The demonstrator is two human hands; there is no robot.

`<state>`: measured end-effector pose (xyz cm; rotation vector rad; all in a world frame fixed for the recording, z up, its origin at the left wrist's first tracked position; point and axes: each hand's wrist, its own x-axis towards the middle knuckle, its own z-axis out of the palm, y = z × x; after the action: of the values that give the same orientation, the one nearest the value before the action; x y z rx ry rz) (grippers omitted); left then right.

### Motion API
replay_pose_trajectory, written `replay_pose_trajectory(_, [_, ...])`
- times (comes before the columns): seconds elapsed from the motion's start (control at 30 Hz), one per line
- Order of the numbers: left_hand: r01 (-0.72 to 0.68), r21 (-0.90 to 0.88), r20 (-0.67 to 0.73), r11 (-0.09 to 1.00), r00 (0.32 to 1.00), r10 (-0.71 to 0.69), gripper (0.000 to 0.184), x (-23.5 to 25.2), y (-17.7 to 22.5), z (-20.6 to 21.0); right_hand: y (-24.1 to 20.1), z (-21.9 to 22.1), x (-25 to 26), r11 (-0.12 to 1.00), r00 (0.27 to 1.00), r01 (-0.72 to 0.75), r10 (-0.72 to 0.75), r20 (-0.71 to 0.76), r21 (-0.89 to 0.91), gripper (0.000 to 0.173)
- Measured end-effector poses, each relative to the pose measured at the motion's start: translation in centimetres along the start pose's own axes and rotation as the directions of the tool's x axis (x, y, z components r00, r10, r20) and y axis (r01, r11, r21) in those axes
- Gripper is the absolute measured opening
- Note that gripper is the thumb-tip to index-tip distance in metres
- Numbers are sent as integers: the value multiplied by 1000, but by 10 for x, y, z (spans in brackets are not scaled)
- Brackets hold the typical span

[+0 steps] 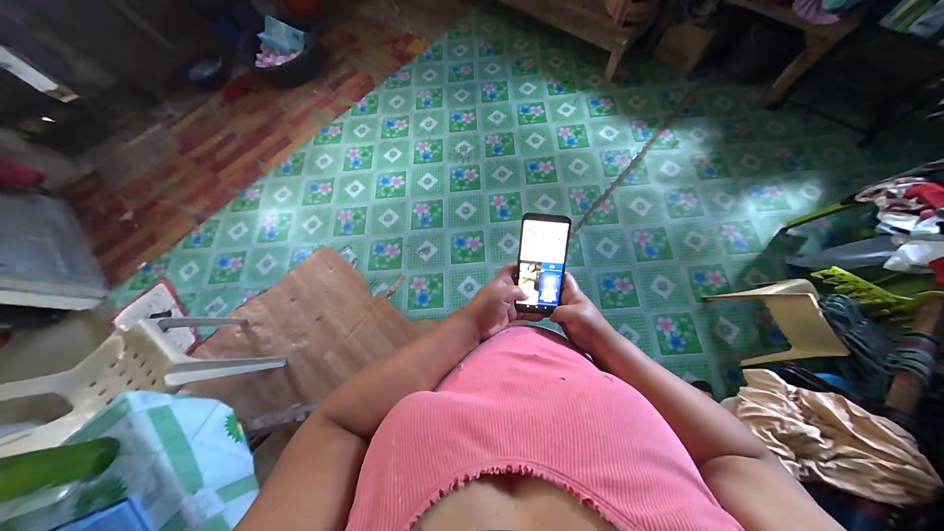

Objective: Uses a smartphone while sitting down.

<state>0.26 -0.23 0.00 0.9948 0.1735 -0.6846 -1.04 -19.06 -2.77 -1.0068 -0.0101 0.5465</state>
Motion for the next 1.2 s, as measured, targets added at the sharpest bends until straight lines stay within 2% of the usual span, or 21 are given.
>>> replay_pose_trajectory(0.23, [-3,4,-3,1000,1000,3,66,-3,-2,0,3,-2,-1,999,1000,4,-4,-4,-34,83])
replay_pose_trajectory(1.2, [-12,22,15,1000,1000,11,67,-1,0,-2,3,-5,2,1000,999,16,-17,46,14,81])
